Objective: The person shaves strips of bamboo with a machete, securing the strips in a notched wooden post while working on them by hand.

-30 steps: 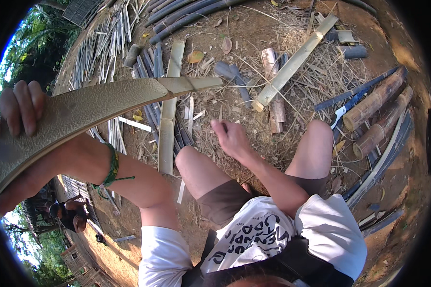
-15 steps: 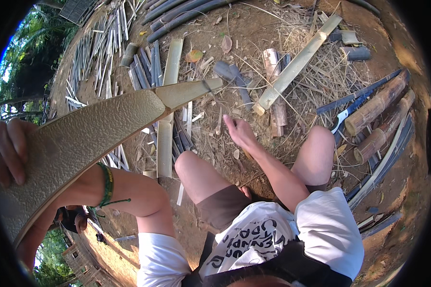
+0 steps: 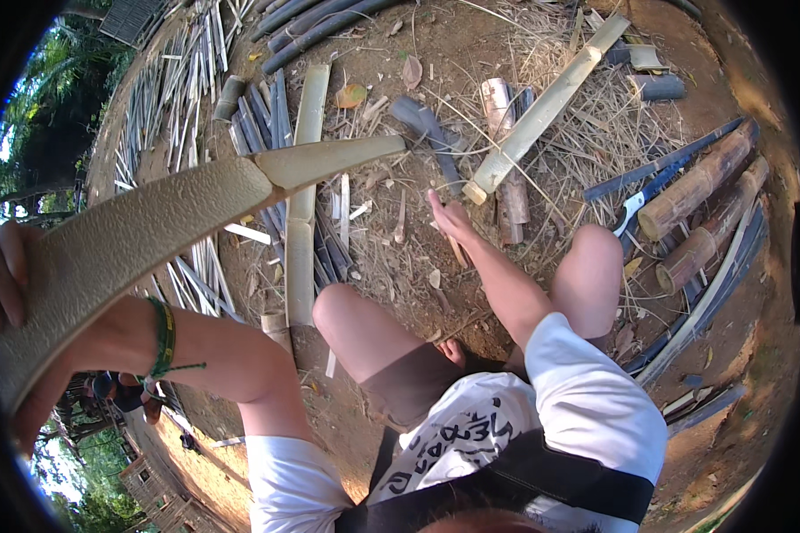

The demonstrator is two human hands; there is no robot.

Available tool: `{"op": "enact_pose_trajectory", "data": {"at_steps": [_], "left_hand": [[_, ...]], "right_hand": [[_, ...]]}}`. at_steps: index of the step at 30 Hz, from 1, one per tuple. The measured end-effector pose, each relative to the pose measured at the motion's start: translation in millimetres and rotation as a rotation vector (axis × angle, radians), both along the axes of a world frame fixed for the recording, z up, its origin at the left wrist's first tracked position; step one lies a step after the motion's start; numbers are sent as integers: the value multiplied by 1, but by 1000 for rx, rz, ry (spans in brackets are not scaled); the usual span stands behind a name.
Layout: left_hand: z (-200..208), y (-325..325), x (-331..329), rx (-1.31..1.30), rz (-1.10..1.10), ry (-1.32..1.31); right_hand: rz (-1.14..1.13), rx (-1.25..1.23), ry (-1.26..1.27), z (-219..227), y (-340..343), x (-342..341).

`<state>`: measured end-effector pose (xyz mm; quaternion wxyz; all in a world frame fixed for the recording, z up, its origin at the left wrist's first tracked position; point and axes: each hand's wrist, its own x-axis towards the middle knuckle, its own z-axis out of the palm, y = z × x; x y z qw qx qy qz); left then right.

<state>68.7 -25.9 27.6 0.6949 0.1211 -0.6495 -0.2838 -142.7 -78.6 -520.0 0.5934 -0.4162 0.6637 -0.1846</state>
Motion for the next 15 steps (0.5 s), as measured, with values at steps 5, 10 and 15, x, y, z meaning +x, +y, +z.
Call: {"op": "enact_pose_trajectory", "data": {"at_steps": [5, 10, 15], "left_hand": [[16, -1, 39, -60, 219, 7], [26, -32, 94, -125, 677, 60], [13, -56, 56, -350, 1046, 191]], "right_hand": [[15, -363, 74, -14, 21, 26], [10, -48, 69, -11, 13, 11], [73, -436, 42, 10, 53, 33]]}}
